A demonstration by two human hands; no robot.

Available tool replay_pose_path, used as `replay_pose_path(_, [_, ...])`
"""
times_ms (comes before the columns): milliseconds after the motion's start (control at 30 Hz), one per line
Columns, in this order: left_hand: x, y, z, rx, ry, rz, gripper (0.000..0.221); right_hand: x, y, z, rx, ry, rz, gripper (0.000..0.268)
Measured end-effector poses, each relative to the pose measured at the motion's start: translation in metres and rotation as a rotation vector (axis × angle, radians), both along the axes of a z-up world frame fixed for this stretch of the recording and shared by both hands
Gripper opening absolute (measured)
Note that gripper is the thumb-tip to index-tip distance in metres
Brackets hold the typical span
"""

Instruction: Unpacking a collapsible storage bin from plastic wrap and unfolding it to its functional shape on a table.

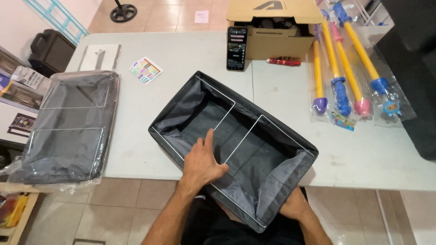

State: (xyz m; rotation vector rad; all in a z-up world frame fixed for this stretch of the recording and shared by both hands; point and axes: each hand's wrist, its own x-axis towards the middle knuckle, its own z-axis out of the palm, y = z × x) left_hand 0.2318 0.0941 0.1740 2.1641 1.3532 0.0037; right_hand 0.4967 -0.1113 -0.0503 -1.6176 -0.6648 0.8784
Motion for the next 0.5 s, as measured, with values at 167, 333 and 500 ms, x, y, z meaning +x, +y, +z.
replay_pose_path(167, [-0.010, -0.010, -0.009, -0.004, -0.012, 0.016, 0.114, -0.002, 0.007, 0.012, -0.008, 0.357, 0.134, 0.061])
replay_pose_path(333, [-0.011, -0.008, -0.010, -0.008, -0.016, 0.047, 0.113, -0.023, 0.005, 0.015, -0.022, 0.714, 0.262, 0.080])
replay_pose_path(500, [-0.003, -0.007, -0.010, -0.072, 0.029, 0.104, 0.108, -0.029, -0.024, 0.008, -0.013, 1.180, 0.415, 0.106])
